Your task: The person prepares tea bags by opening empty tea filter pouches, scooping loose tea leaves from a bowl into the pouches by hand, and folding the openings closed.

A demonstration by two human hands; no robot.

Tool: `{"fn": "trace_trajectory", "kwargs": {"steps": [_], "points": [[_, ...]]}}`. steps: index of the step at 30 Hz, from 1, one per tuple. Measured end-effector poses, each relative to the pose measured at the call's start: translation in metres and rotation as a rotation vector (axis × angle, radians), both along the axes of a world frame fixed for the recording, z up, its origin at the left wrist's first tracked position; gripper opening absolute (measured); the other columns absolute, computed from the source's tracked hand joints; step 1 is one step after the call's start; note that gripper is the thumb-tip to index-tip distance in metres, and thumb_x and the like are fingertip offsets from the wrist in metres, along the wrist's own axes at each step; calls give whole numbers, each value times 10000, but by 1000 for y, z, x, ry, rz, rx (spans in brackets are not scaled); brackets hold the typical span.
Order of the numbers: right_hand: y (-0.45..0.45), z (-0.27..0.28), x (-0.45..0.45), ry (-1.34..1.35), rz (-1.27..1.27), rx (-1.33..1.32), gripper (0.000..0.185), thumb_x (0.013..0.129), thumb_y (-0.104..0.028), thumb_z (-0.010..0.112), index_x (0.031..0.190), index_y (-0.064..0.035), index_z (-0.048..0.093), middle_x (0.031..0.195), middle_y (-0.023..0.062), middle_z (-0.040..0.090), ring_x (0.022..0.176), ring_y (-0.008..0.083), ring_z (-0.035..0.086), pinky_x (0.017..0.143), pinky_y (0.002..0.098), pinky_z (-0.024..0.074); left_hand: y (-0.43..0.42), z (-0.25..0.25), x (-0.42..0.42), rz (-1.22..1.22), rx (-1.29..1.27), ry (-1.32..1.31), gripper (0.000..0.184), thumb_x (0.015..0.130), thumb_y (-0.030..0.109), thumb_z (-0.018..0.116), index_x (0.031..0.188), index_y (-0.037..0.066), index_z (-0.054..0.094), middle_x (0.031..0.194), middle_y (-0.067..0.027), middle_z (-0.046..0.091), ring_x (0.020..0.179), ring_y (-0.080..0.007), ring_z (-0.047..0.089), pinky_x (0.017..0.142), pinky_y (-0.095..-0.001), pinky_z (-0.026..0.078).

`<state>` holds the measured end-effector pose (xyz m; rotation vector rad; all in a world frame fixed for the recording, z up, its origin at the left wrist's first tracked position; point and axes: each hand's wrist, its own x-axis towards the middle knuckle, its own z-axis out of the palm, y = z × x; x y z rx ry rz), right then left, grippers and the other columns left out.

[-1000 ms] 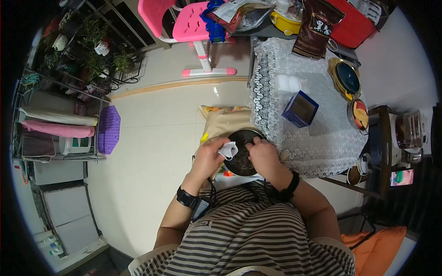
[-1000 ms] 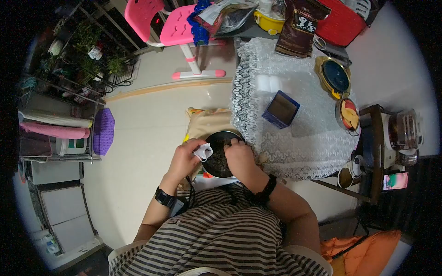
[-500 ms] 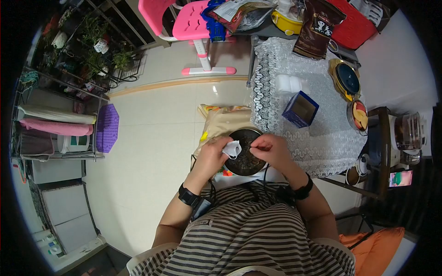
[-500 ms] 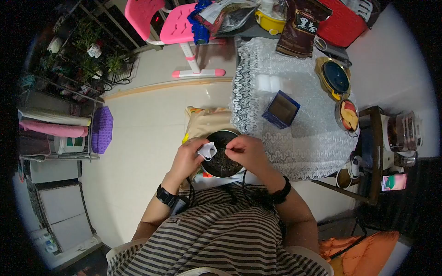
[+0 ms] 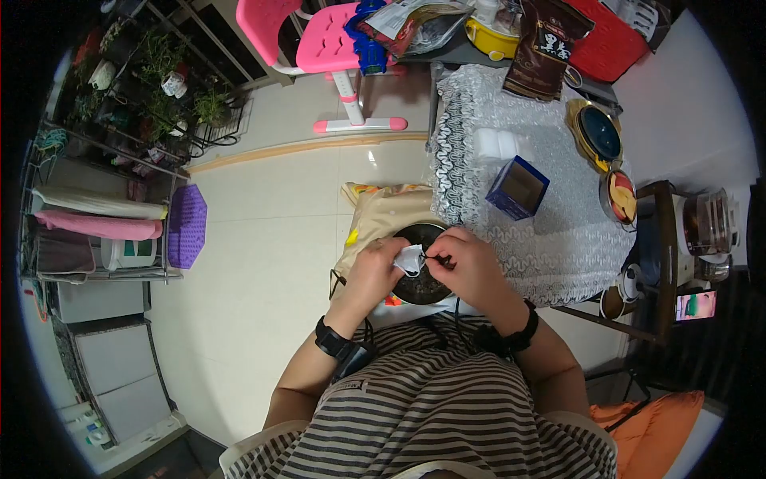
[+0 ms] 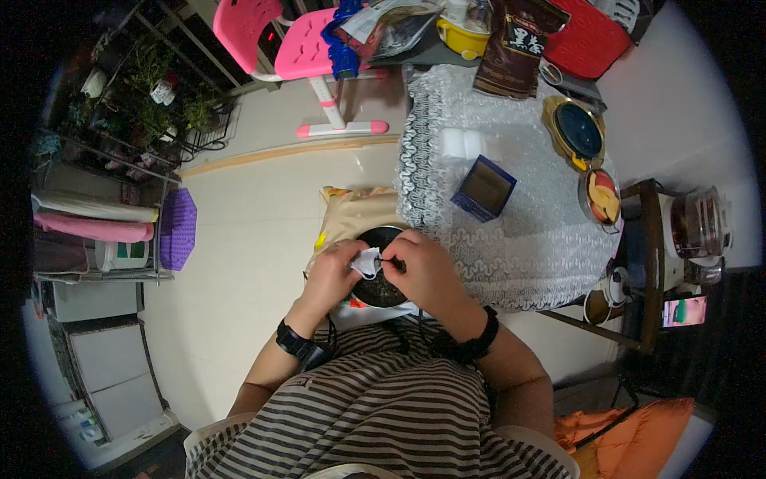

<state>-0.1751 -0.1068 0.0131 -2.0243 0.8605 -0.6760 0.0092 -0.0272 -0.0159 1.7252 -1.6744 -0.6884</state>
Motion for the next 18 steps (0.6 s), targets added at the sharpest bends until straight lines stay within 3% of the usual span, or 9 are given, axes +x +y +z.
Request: {"fn": "trace_trajectory", "kwargs": {"steps": [5, 7, 18], "points": [[2, 4, 1, 52, 40, -99, 135, 734, -59, 729, 833, -36, 641, 894, 107, 616, 793, 311, 632, 693, 405, 518, 0, 2, -5, -15, 32, -22, 431, 657, -48, 676, 1079, 12, 617, 1006, -181, 646, 953, -378, 620, 835, -420, 495], [3, 4, 2, 92, 50, -125, 172, 759, -70, 749, 892, -51, 641, 924, 80, 615, 773, 223, 650, 649, 328, 537, 0, 2, -7, -23, 20, -5, 433, 654, -56, 671, 1079, 9, 618, 1005, -188, 649, 958, -384, 621, 837, -426, 497], [6, 10, -1, 74, 14, 36, 292, 743, -76, 762, 987, -47, 604, 935, 83, 629, 789, 224, 650, 660, 332, 535, 1, -12, -8, 20, 3, 40, 441, 638, -67, 663, 1073, -4, 631, 1019, -194, 660, 967, -383, 632, 832, -407, 510]]}}
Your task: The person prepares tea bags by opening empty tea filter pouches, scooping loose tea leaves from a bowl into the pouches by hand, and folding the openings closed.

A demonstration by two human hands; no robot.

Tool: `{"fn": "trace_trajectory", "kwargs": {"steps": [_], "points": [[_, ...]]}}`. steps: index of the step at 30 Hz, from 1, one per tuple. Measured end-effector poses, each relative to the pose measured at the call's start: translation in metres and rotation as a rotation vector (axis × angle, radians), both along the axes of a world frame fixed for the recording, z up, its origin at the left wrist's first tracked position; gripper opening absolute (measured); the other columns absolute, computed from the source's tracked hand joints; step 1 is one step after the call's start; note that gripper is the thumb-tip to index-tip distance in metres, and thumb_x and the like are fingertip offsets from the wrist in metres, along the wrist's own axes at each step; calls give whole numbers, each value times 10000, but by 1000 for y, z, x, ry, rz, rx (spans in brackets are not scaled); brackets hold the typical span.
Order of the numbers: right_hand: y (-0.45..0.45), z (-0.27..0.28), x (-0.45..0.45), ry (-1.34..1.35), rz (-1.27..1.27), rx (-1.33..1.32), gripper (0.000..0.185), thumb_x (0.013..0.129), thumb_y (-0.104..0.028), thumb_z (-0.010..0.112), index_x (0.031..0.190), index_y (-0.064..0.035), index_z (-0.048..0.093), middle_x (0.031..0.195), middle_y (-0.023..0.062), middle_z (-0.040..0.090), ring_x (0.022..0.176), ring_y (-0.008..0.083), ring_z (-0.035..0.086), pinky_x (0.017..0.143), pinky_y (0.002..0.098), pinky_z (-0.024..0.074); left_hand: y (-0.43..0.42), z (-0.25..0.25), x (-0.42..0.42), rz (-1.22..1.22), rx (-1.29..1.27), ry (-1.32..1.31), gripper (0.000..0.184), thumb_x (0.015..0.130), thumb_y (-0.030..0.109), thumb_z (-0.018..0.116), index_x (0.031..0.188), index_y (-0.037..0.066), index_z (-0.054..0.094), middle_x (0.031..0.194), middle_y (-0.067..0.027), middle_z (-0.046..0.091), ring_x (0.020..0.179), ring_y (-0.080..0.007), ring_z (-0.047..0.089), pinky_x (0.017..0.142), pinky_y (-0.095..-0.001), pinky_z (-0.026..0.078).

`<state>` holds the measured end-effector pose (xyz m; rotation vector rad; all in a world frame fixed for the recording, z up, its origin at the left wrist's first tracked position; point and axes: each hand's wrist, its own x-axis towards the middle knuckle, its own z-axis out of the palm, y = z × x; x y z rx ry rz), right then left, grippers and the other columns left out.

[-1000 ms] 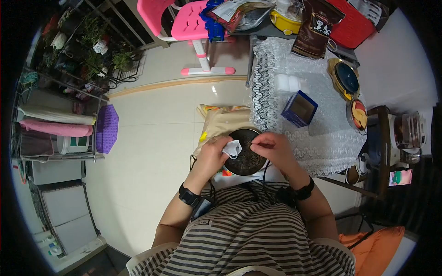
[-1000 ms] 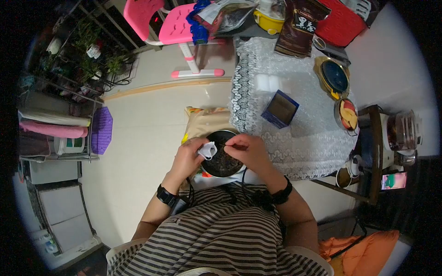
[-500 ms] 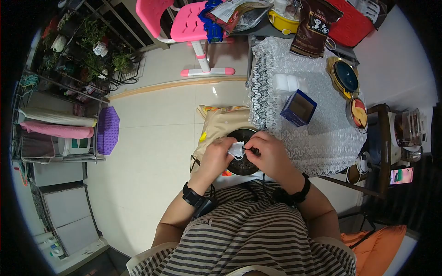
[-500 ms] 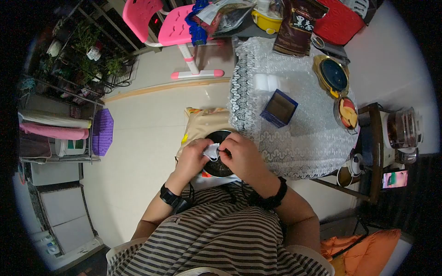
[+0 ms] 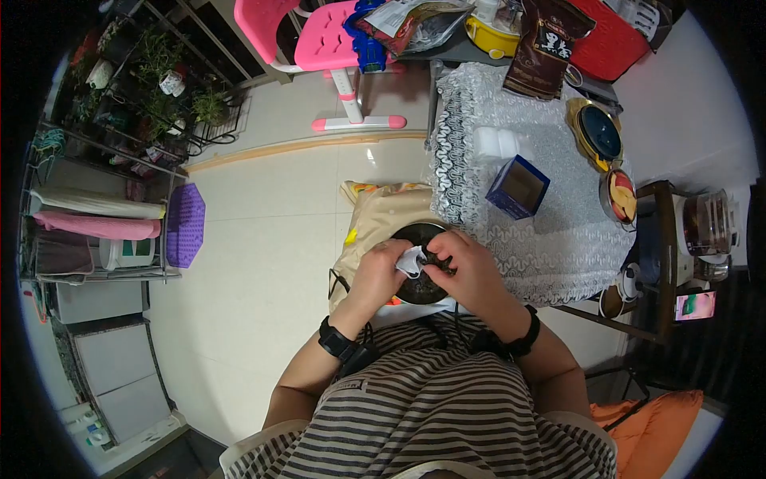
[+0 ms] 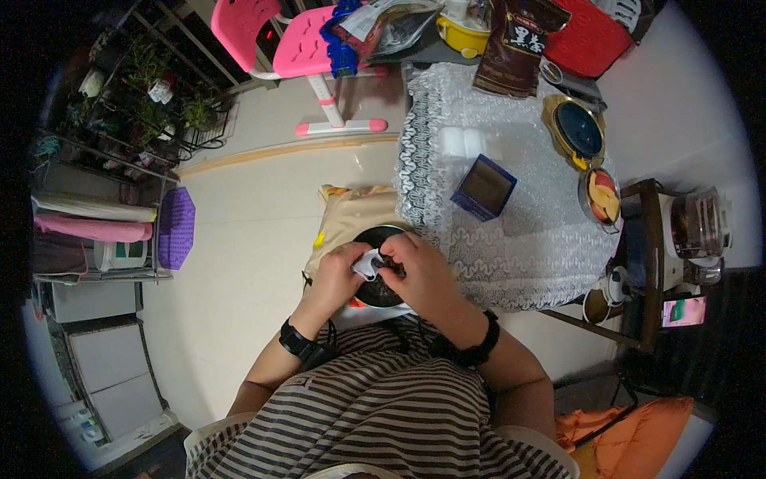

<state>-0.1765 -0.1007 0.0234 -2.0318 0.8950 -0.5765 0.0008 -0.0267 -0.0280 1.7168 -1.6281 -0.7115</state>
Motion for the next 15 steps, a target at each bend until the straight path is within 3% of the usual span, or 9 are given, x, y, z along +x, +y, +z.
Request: {"fn": "trace_trajectory", "kwargs": {"steps": [2, 8, 13, 15], "points": [[-1, 0, -2, -20, -2, 43, 294, 746, -88, 757, 989, -51, 596, 938, 98, 635, 797, 247, 655, 688, 359, 540, 1, -1, 0, 11, -3, 14, 434, 639, -67, 663, 1069, -8, 634, 1019, -193, 662, 960, -377, 638, 825, -400, 514], [-5, -4, -5, -150, -60, 194, 342, 740, -107, 794, 1015, -40, 602, 902, 74, 679, 775, 178, 671, 641, 299, 548, 1, -1, 0, 17, 47, 98, 430, 645, -62, 659, 1070, -3, 633, 1012, -189, 669, 955, -378, 637, 840, -407, 512], [-4, -12, -3, -482, -167, 578, 226, 824, -12, 726, 1002, -16, 586, 916, 48, 677, 825, 93, 646, 703, 225, 525, 0, 1, -6, 34, 70, 186, 417, 657, -50, 671, 1071, -7, 645, 1001, -185, 679, 931, -347, 665, 802, -383, 532], [-3, -14, -1, -504, -184, 579, 216, 832, 4, 713, 1002, -16, 582, 919, 45, 675, 827, 85, 642, 709, 216, 520, 0, 2, -11, 59, 73, 215, 412, 662, -44, 677, 1071, -5, 646, 995, -186, 680, 919, -340, 671, 787, -378, 537]]}}
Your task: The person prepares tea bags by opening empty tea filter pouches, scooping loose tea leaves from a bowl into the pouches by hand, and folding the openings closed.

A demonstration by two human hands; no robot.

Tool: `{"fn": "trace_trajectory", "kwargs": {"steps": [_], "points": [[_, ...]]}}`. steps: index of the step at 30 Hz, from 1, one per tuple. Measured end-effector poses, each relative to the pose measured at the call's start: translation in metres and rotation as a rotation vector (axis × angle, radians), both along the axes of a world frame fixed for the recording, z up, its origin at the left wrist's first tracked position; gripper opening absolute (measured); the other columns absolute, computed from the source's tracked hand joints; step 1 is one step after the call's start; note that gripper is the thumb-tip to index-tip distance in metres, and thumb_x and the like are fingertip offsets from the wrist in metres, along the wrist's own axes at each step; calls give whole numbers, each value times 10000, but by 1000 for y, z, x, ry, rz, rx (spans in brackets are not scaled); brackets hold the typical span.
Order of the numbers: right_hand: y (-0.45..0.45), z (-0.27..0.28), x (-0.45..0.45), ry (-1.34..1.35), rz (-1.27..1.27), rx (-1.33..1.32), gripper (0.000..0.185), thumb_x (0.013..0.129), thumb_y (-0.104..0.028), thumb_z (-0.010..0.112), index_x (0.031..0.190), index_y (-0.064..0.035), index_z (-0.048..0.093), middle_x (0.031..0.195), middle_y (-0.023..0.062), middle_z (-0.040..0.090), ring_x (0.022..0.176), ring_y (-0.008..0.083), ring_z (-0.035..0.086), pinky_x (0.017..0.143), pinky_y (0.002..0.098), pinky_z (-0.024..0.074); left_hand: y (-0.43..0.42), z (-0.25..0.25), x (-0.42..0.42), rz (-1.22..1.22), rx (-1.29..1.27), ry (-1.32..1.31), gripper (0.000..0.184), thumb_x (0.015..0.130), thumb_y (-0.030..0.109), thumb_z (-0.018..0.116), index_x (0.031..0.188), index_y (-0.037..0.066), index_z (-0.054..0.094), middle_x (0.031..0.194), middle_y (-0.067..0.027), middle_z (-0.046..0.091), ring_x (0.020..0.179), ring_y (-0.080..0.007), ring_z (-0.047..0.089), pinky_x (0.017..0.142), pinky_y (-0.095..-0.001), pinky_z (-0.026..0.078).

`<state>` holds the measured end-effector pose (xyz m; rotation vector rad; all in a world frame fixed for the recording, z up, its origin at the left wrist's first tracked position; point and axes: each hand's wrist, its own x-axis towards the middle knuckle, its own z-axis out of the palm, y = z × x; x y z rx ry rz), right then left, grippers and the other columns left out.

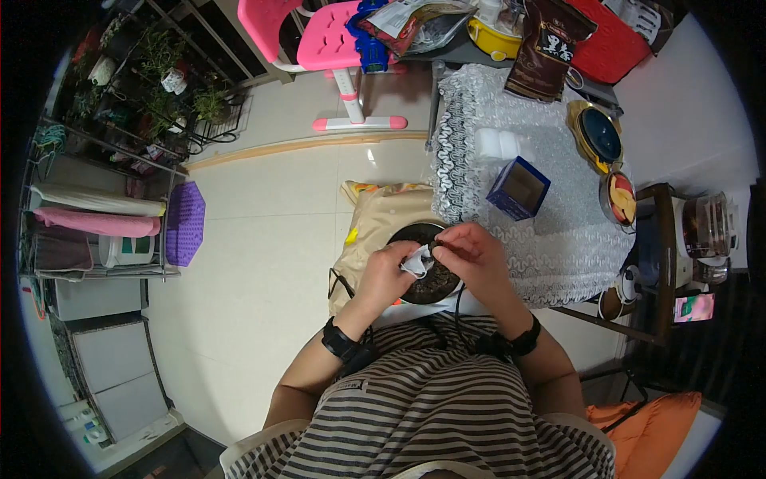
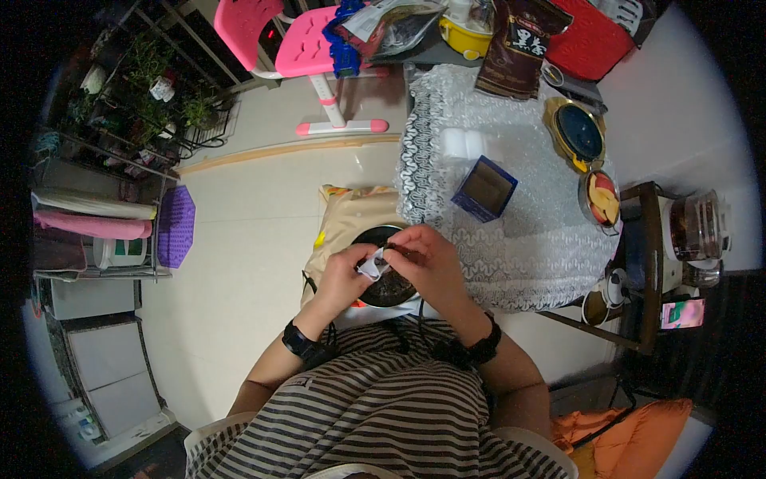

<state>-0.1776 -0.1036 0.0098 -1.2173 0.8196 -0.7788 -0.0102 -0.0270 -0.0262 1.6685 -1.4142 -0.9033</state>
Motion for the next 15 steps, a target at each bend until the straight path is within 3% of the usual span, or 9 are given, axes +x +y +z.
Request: {"fn": "trace_trajectory", "kwargs": {"steps": [5, 8, 10, 15], "points": [[4, -3, 1, 8, -32, 11, 210, 838, 11, 704, 1001, -12, 574, 919, 49, 675, 827, 84, 642, 708, 214, 518, 0, -1, -5, 33, 7, 50, 399, 680, -21, 690, 1076, -1, 648, 982, -188, 683, 886, -326, 684, 748, -362, 543], [4, -6, -1, 28, 14, 9, 203, 843, 61, 679, 996, -16, 570, 1044, 58, 645, 955, 103, 638, 801, 222, 516, -1, -2, -6, 46, 4, 64, 387, 698, -2, 699, 1081, 4, 649, 976, -184, 686, 876, -328, 685, 744, -350, 540], [5, -3, -1, 69, 28, -52, 210, 842, 51, 681, 1012, -6, 571, 1029, 57, 646, 942, 99, 641, 762, 213, 516, -1, -2, -7, 55, 25, 47, 284, 819, 102, 730, 1074, 0, 656, 924, -115, 691, 822, -159, 651, 706, -280, 505], [6, 8, -1, 223, 5, -260, 190, 806, -15, 718, 971, -26, 625, 959, 57, 662, 841, 119, 649, 684, 241, 521, -1, -1, -7, 90, 23, 89, 290, 795, 63, 718, 1071, 2, 654, 915, -104, 693, 818, -143, 646, 703, -274, 503]]}}
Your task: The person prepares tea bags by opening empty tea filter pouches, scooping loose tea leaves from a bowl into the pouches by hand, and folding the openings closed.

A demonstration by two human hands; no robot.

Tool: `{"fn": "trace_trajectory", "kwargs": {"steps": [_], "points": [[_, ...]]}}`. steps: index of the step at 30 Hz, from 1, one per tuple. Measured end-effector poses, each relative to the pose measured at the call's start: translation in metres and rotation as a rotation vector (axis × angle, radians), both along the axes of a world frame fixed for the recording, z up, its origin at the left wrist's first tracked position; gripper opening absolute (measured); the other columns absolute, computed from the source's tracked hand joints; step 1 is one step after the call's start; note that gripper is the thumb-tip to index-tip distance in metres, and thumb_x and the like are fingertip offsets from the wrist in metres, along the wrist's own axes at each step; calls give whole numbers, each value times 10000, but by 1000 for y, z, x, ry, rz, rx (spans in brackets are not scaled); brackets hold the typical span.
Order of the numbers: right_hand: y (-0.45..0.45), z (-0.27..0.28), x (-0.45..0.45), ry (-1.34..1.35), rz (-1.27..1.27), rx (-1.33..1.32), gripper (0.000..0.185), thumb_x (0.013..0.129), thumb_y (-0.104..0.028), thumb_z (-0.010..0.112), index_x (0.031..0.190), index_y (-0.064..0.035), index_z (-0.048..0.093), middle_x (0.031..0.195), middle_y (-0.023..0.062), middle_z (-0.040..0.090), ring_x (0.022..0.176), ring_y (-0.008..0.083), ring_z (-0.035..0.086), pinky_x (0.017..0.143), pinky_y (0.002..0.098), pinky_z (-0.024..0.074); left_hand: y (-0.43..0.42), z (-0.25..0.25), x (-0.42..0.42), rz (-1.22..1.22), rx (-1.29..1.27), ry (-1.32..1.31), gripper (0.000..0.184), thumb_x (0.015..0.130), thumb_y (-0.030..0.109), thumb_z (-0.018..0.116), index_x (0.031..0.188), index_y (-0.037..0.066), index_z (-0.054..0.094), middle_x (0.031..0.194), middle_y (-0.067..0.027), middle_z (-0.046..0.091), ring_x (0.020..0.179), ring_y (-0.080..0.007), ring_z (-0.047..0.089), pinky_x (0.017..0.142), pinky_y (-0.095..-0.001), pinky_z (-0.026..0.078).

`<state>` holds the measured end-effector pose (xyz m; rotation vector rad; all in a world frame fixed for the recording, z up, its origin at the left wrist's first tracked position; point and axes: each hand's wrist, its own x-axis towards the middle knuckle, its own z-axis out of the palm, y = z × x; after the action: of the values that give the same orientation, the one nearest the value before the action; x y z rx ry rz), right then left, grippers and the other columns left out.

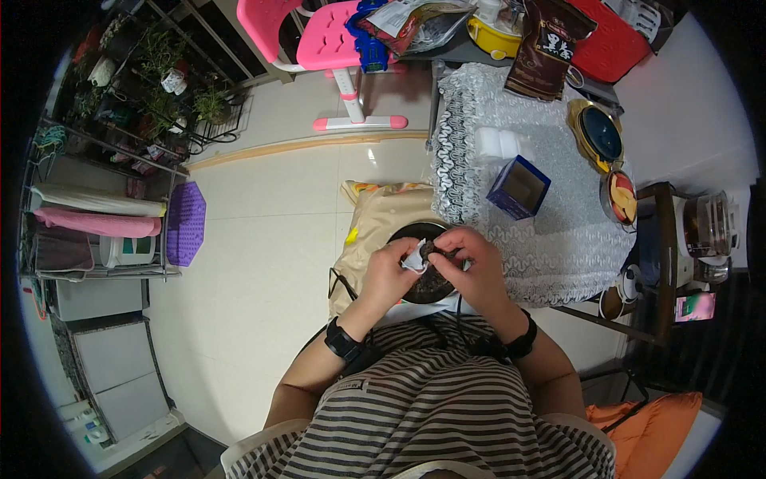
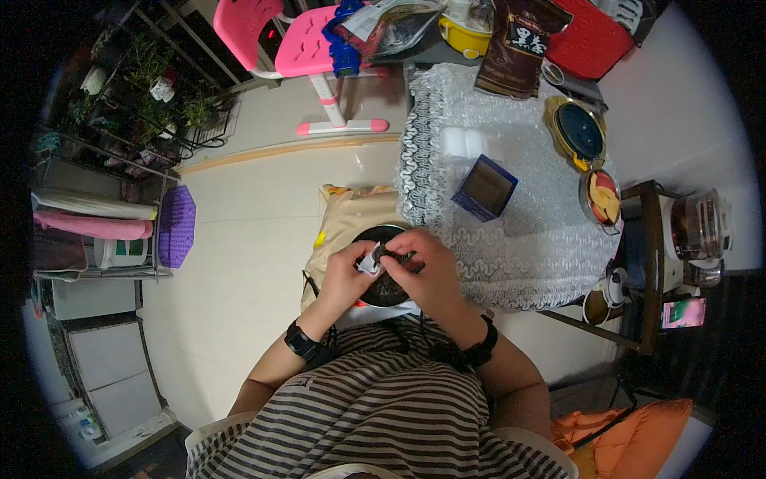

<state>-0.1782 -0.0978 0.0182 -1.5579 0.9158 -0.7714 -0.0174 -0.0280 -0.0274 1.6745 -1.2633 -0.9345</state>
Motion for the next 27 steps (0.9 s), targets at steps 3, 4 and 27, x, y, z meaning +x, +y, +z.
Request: {"fn": "trace_trajectory", "kwargs": {"steps": [3, 4, 27], "points": [[-1, 4, -1, 106, 7, -192, 164, 780, -59, 731, 926, -61, 657, 906, 53, 667, 806, 167, 654, 663, 282, 531, -1, 4, 0, 19, 1, 17, 331, 744, 20, 711, 1070, 0, 653, 922, -138, 692, 824, -201, 670, 722, -295, 515], [-1, 4, -2, 127, 12, -274, 153, 771, -72, 734, 909, -75, 668, 900, 51, 663, 801, 189, 650, 653, 294, 529, -1, 4, 0, 31, 6, 27, 365, 707, -5, 709, 1068, -2, 652, 932, -174, 691, 828, -262, 695, 740, -319, 529], [-6, -2, -10, 146, 96, -29, 214, 789, -77, 734, 993, -50, 674, 854, 37, 680, 715, 100, 614, 629, 241, 494, 3, 7, 9, -157, 87, 537, 405, 890, 68, 648, 1288, 34, 576, 1129, -109, 610, 1101, -206, 551, 946, -317, 439]]}}
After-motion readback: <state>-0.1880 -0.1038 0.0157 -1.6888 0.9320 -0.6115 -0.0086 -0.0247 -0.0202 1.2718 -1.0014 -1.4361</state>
